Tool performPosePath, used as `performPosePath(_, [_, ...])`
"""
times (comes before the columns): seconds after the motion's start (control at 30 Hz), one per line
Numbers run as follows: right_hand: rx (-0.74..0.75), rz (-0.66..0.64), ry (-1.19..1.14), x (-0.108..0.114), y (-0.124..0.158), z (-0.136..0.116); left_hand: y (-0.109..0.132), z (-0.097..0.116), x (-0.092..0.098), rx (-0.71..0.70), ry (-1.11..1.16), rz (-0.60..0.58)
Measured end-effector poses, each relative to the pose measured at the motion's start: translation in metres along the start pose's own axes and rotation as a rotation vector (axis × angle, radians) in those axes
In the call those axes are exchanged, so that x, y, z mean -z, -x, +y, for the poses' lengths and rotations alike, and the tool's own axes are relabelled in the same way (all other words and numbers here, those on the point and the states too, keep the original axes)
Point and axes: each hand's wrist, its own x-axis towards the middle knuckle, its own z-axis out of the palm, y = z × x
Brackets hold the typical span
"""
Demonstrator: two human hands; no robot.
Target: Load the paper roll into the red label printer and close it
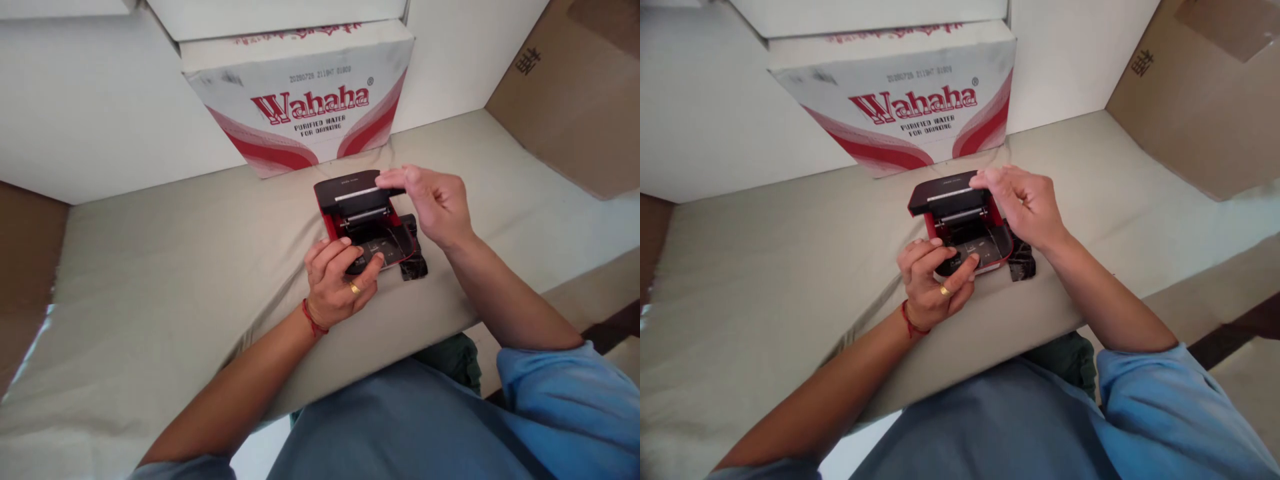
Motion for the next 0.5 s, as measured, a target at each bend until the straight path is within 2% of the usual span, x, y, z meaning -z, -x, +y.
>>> performPosePath(0.13, [0.069, -0.045, 0.027, 0.001, 0.028, 0.005, -0.003, 0.003, 0.001, -0.006, -0.041, 0.024])
performPosePath(0.3, [0.043, -0.041, 0.045, -0.005, 0.045, 0.013, -0.010, 0.002, 0.003, -0.046, -0.011, 0.082])
performPosePath(0.37, [0.048, -0.040, 0.028, -0.007, 0.046, 0.014, -0.012, -0.002, 0.005, -0.008, 0.059, 0.102])
performPosePath(0.5, [0.093, -0.002, 0.022, -0.009, 0.046, 0.014, -0.014, -0.013, 0.012, 0.169, 0.173, 0.135])
